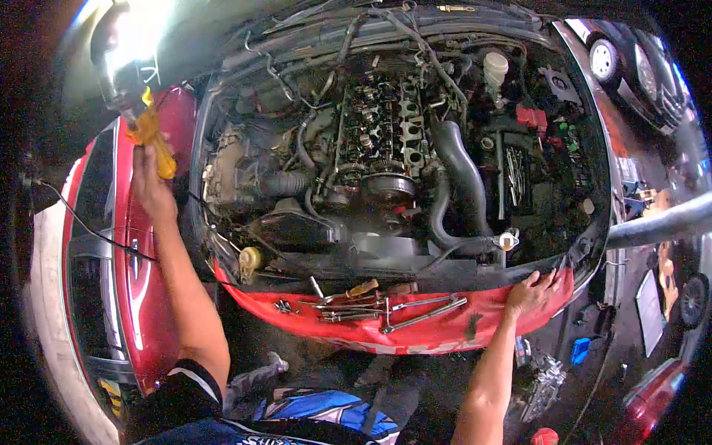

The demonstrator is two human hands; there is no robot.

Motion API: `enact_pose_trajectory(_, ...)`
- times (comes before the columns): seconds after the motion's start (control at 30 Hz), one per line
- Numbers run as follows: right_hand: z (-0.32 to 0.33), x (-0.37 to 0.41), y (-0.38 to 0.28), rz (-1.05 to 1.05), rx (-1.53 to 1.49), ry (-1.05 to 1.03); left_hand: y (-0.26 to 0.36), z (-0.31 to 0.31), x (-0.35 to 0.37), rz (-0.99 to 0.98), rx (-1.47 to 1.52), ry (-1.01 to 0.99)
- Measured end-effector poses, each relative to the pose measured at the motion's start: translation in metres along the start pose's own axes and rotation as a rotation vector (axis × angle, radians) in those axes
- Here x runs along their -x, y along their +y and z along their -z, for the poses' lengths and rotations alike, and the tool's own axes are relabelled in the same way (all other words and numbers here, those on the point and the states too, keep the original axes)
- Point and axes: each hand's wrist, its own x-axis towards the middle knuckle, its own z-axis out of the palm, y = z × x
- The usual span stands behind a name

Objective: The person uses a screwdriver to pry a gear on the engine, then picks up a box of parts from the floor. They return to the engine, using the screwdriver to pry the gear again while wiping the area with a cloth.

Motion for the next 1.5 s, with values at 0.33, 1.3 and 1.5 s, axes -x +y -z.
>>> enact_pose_trajectory(0.33, -0.005, 0.0, 0.01, 0.048, 0.074, -0.023, 0.005, 0.026, -0.006, -0.095, -0.38, 0.139)
enact_pose_trajectory(1.3, 0.201, -0.102, -0.424, 0.383, -1.445, -0.401, -0.005, -0.002, -0.002, -0.104, -0.213, 0.141)
enact_pose_trajectory(1.5, 0.293, -0.112, -0.62, 0.714, -1.221, -0.376, 0.014, -0.008, 0.008, -0.097, -0.123, 0.071)
